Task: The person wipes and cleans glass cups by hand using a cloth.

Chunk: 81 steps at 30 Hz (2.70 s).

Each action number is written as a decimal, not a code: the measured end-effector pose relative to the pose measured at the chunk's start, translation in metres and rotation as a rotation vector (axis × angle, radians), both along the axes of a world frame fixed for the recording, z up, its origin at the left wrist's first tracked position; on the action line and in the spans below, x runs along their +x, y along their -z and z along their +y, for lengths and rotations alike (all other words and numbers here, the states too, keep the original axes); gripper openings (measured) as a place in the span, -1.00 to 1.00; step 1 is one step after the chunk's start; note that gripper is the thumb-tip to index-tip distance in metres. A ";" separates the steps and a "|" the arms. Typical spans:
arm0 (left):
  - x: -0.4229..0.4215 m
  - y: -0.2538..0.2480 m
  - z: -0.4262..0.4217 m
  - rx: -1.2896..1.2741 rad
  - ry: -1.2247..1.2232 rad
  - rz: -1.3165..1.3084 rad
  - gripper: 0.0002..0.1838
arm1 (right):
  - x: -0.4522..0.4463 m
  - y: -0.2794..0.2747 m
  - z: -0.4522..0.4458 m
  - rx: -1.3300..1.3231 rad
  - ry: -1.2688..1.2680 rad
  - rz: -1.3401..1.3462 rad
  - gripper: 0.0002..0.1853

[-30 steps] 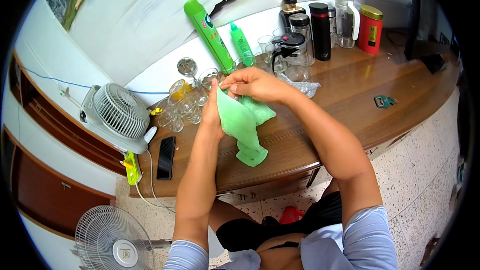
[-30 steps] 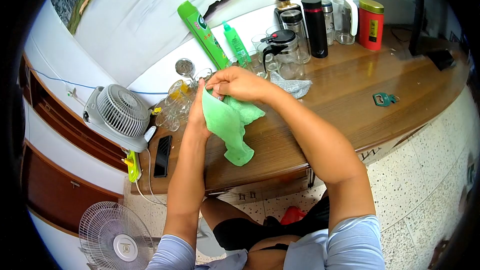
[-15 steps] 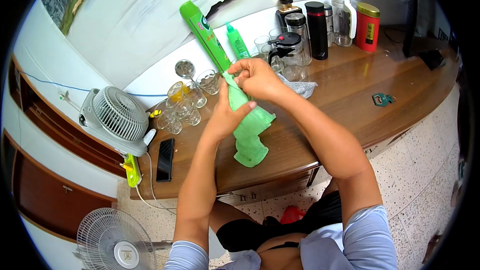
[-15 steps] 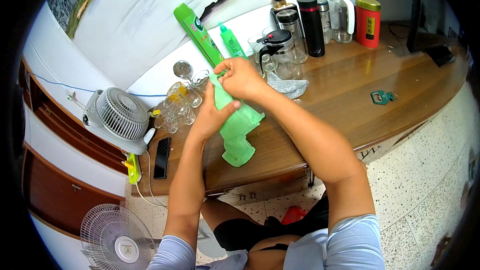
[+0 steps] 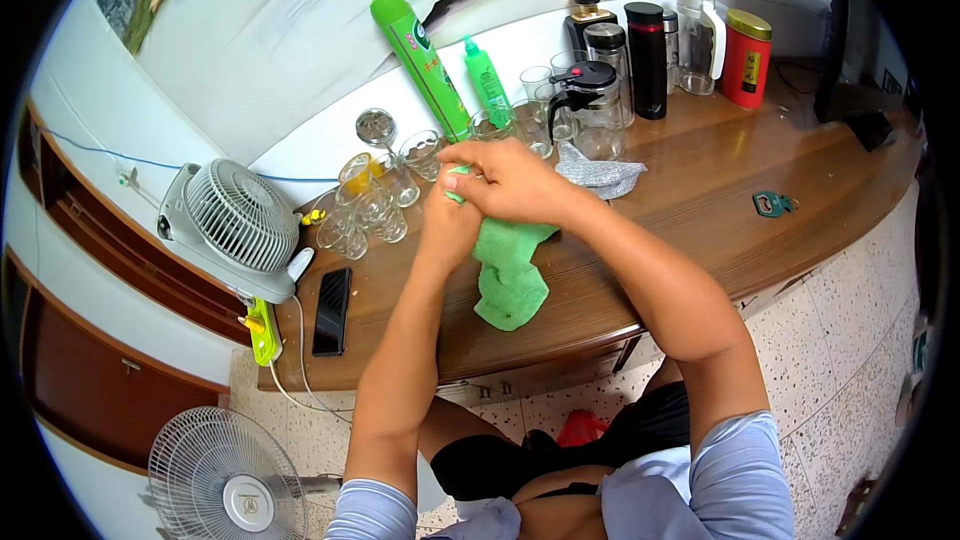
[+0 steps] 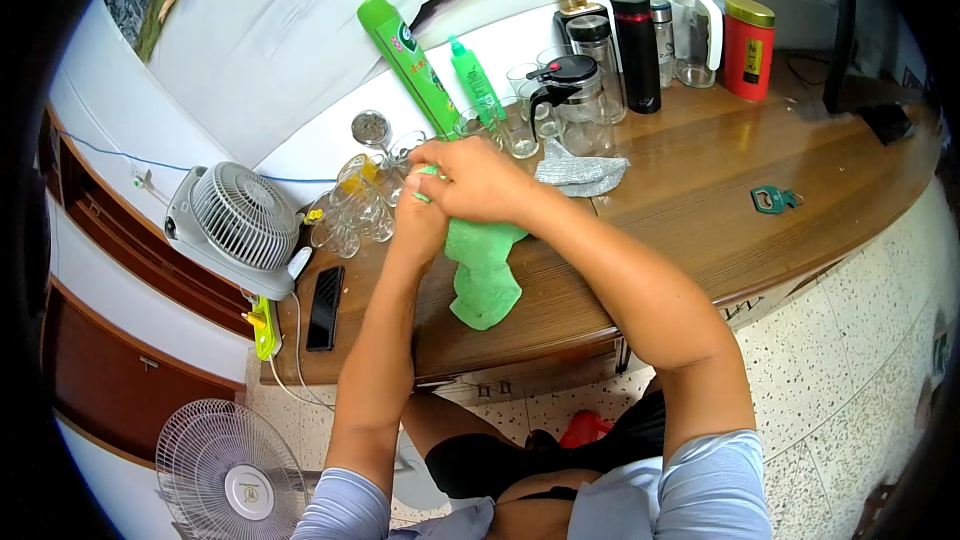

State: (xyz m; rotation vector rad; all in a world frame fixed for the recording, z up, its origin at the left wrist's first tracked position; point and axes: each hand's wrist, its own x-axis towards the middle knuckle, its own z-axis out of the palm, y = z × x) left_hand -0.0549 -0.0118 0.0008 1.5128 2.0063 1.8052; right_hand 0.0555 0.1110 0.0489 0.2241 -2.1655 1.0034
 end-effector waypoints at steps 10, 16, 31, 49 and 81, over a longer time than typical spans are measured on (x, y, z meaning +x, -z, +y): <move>0.015 -0.043 -0.014 0.153 0.025 -0.729 -0.33 | -0.001 0.011 -0.016 0.155 0.029 0.052 -0.12; 0.007 -0.038 -0.016 0.117 -0.033 -0.792 -0.27 | -0.005 0.023 -0.013 0.122 -0.085 -0.111 -0.10; 0.034 -0.028 -0.002 0.022 0.200 -0.638 -0.47 | -0.023 0.023 0.010 -0.303 0.410 0.071 -0.41; 0.035 -0.040 -0.009 0.076 0.389 -0.899 -0.23 | -0.014 0.012 0.000 -0.149 0.384 0.285 -0.54; 0.028 -0.029 -0.009 0.194 0.334 -0.884 -0.46 | -0.017 0.012 -0.015 -0.602 0.027 -0.010 0.00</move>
